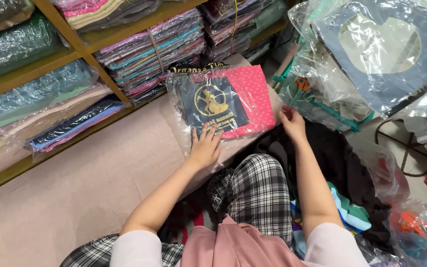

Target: Folding a pink patterned scarf and placing it into a clear plastic packaging bag.

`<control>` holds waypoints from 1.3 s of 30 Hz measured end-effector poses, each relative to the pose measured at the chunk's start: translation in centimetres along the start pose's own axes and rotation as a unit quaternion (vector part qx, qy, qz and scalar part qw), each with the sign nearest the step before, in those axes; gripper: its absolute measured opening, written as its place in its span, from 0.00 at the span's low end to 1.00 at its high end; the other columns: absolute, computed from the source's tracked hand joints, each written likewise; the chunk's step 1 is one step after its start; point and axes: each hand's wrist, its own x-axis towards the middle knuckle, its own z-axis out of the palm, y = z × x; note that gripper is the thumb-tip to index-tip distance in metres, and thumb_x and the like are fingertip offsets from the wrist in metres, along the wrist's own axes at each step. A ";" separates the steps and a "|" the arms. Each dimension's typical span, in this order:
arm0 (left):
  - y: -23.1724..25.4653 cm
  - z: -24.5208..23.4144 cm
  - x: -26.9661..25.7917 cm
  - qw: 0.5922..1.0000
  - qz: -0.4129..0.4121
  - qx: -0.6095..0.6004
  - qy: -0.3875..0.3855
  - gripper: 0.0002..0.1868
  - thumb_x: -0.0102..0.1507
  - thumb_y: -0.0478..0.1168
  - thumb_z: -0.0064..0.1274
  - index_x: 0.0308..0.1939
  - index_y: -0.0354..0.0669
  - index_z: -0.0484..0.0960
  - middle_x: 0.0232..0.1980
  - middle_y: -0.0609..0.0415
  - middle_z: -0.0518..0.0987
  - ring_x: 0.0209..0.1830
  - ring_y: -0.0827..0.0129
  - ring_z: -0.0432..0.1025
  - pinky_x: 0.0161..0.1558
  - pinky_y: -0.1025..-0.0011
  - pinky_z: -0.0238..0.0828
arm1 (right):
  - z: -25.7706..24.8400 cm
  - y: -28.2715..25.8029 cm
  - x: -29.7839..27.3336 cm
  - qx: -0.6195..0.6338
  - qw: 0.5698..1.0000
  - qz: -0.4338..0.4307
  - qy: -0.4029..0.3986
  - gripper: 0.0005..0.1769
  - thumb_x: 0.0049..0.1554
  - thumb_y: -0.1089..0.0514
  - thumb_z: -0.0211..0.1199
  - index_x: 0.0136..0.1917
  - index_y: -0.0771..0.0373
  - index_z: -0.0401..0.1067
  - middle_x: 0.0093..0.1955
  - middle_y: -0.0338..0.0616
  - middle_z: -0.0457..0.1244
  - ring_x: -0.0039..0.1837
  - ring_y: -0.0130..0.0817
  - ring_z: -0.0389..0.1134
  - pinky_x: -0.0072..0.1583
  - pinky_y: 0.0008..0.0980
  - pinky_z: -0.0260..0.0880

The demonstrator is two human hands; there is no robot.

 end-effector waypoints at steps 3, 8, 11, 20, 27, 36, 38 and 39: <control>-0.4 0.9 -0.5 0.997 -0.006 0.013 0.071 0.31 0.66 0.44 0.43 0.75 0.53 0.62 0.79 0.42 0.58 0.80 0.35 0.45 0.67 0.20 0.33 | 1.2 -0.1 1.8 -0.130 0.991 -0.010 -0.003 0.24 0.59 0.38 0.69 0.64 0.49 0.76 0.54 0.39 0.72 0.56 0.36 0.73 0.55 0.35 0.74; -0.4 -0.5 -0.4 0.962 -0.073 -0.237 0.111 0.26 0.72 0.42 0.33 0.74 0.60 0.68 0.75 0.51 0.67 0.80 0.41 0.50 0.70 0.24 0.27 | 4.7 -1.8 3.9 -0.227 0.974 0.017 -0.007 0.38 0.52 0.27 0.71 0.66 0.50 0.73 0.48 0.41 0.72 0.56 0.41 0.74 0.55 0.41 0.76; -1.8 0.2 0.5 0.911 -0.109 -0.364 0.158 0.22 0.74 0.44 0.32 0.70 0.63 0.74 0.72 0.58 0.72 0.78 0.48 0.55 0.71 0.27 0.24 | 6.4 1.8 7.8 -0.246 0.969 -0.001 -0.013 0.38 0.50 0.35 0.74 0.64 0.60 0.74 0.55 0.53 0.71 0.60 0.51 0.72 0.59 0.49 0.73; -1.5 -1.3 1.6 0.852 -0.139 -0.465 0.198 0.20 0.75 0.43 0.34 0.65 0.59 0.79 0.68 0.54 0.76 0.77 0.46 0.57 0.72 0.28 0.22 | 5.0 -11.7 1.1 -0.150 0.986 -0.057 -0.031 0.30 0.55 0.43 0.70 0.58 0.70 0.74 0.52 0.70 0.69 0.62 0.67 0.67 0.60 0.58 0.67; 0.0 -1.7 2.1 0.854 -0.149 -0.463 0.186 0.19 0.74 0.46 0.36 0.66 0.64 0.78 0.68 0.63 0.76 0.77 0.54 0.59 0.73 0.32 0.17 | -2.4 -7.9 4.8 -0.257 0.959 -0.098 0.062 0.24 0.57 0.50 0.72 0.60 0.67 0.76 0.46 0.66 0.69 0.56 0.67 0.70 0.55 0.60 0.70; 1.6 -1.3 2.9 0.785 -0.144 -0.495 0.344 0.08 0.69 0.35 0.50 0.48 0.52 0.82 0.48 0.56 0.84 0.52 0.67 0.77 0.59 0.62 0.67 | 5.9 -12.3 0.2 -0.369 0.882 -0.288 0.058 0.13 0.54 0.50 0.71 0.54 0.48 0.81 0.64 0.47 0.66 0.66 0.51 0.67 0.63 0.46 0.68; 0.7 -0.5 3.0 0.770 -0.173 -0.471 0.393 0.08 0.65 0.38 0.58 0.36 0.53 0.74 0.42 0.60 0.84 0.34 0.80 0.70 0.39 0.80 0.65 | 9.6 -11.4 -1.2 -0.439 0.849 -0.291 -0.036 0.22 0.47 0.54 0.76 0.56 0.54 0.81 0.76 0.58 0.58 0.74 0.65 0.57 0.70 0.58 0.61; 0.9 -0.7 2.7 0.770 -0.174 -0.471 0.393 0.08 0.65 0.38 0.58 0.36 0.53 0.74 0.42 0.60 0.84 0.34 0.80 0.70 0.39 0.80 0.65 | 10.3 -11.6 -2.0 -0.438 0.849 -0.292 -0.037 0.22 0.47 0.54 0.76 0.56 0.54 0.81 0.76 0.58 0.58 0.74 0.65 0.57 0.70 0.58 0.61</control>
